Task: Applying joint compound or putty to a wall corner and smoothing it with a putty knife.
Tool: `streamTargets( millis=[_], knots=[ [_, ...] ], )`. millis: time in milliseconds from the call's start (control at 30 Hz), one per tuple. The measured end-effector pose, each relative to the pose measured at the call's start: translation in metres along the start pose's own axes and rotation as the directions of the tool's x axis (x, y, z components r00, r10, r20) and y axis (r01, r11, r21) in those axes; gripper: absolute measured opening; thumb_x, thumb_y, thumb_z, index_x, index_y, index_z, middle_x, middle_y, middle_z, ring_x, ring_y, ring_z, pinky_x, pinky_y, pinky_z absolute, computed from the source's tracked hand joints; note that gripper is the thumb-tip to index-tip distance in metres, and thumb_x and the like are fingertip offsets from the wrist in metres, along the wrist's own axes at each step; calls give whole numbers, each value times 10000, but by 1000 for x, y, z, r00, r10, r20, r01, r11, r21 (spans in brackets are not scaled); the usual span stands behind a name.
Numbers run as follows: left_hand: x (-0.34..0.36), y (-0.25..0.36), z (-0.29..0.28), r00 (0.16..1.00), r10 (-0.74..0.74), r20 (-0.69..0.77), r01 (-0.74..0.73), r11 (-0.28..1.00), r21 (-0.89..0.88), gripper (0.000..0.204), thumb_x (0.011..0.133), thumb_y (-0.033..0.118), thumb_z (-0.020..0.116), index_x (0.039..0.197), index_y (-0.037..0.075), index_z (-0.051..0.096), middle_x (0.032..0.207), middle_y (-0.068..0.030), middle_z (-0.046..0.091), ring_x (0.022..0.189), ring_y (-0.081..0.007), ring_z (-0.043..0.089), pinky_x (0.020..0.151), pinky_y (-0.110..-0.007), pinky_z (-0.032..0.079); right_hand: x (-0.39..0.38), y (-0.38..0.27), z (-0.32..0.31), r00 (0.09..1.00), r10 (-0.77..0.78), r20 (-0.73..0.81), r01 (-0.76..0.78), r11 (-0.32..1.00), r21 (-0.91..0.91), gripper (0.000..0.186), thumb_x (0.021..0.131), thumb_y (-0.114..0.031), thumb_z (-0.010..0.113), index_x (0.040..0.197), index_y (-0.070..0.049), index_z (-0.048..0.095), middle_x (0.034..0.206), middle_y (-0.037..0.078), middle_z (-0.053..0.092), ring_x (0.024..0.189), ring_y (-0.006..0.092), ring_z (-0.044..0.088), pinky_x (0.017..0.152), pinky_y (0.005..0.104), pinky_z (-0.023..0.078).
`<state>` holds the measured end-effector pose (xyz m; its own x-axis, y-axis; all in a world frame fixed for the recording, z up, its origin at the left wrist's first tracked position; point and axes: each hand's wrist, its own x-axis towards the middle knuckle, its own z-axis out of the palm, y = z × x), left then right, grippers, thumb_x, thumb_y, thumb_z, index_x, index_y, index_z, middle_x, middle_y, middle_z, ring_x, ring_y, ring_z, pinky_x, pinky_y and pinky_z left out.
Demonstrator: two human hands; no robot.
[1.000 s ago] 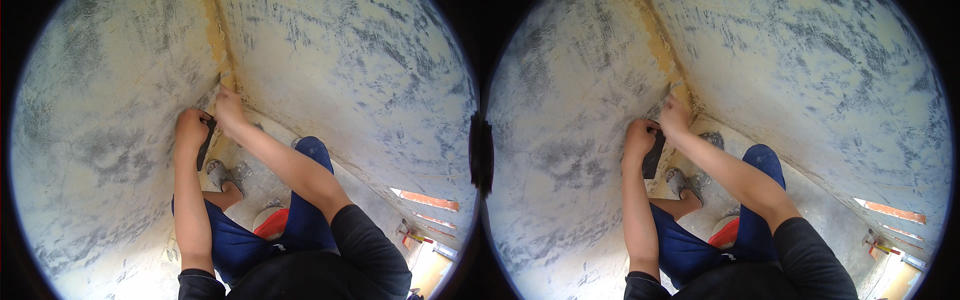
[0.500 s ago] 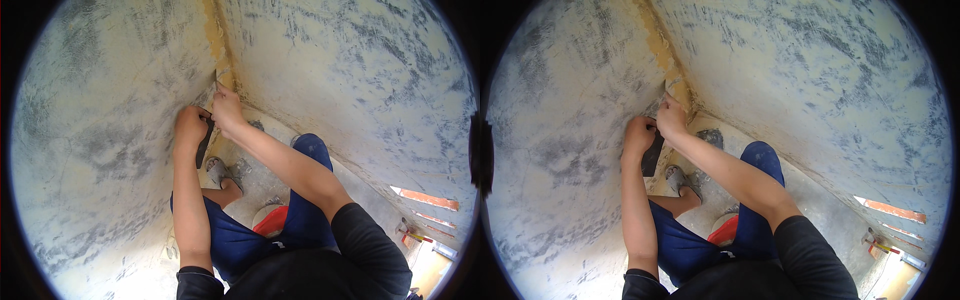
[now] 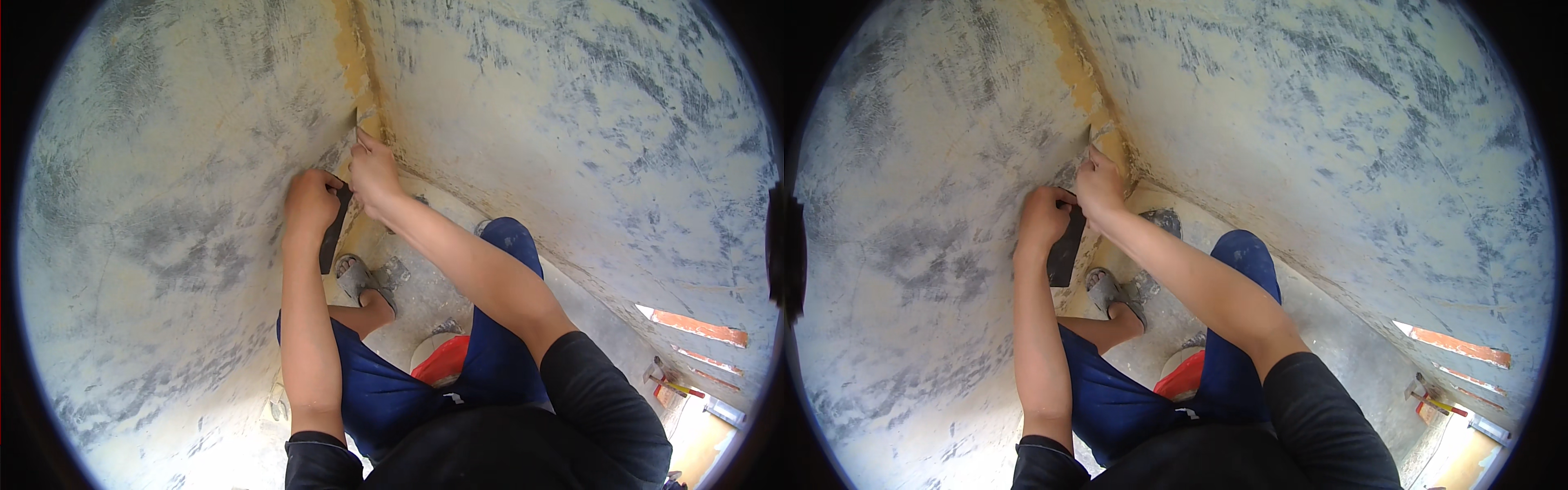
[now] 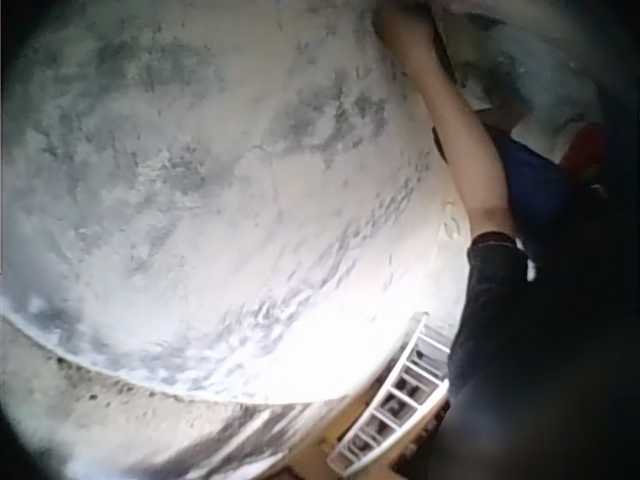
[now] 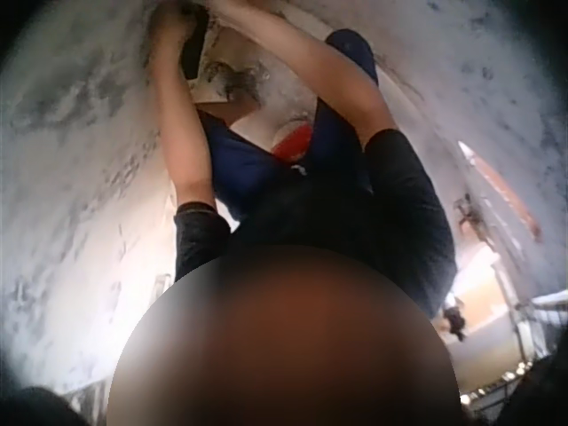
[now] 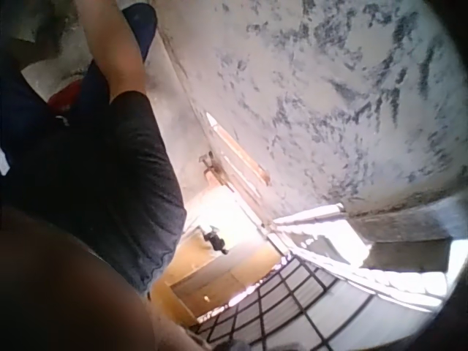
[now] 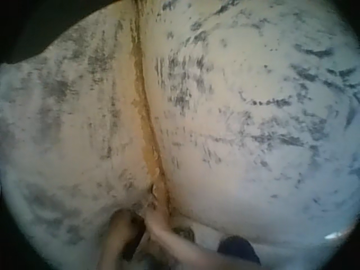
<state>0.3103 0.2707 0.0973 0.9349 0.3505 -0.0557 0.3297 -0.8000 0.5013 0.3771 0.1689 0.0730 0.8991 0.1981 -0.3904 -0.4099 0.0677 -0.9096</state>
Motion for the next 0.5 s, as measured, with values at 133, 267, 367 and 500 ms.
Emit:
streamTargets(
  millis=[133, 267, 367, 500],
  knots=[
    [-3, -1, -2, 1000, -23, 2, 23, 999, 24, 222, 794, -14, 670, 946, 42, 822, 940, -236, 748, 899, -397, 732, 824, -461, 573, -3, 6, 4, 998, -57, -30, 54, 995, -87, 463, 1022, -128, 470, 1457, -36, 596, 1327, 252, 683, 1213, 324, 680, 1003, 394, 504],
    [-9, -6, 1, 1000, 13, -26, -12, 1000, 29, 226, 800, -17, 670, 954, 47, 822, 947, -228, 751, 915, -400, 730, 849, -460, 570, 10, -8, -8, 994, 107, 5, -108, 994, 15, 466, 1020, -131, 470, 1459, -40, 596, 1248, 249, 717, 1097, 306, 713, 925, 392, 530],
    [-2, -1, 0, 999, 24, -29, -23, 999, 37, 230, 803, -18, 669, 959, 50, 823, 945, -223, 753, 916, -399, 731, 852, -457, 570, 10, 3, -6, 995, -83, 56, 88, 991, -98, 528, 1083, -163, 444, 1608, -106, 420, 670, -1, 469, 472, 126, 421, 399, 312, 337],
    [-4, 2, -7, 999, -44, 16, 44, 999, -12, 223, 792, -30, 709, 982, 27, 813, 982, -242, 753, 950, -398, 734, 884, -440, 560, -12, -19, -5, 999, 45, 5, -45, 999, 9, 486, 1023, -137, 472, 1489, -34, 563, 1141, 235, 735, 888, 250, 696, 804, 375, 539]
  ],
)
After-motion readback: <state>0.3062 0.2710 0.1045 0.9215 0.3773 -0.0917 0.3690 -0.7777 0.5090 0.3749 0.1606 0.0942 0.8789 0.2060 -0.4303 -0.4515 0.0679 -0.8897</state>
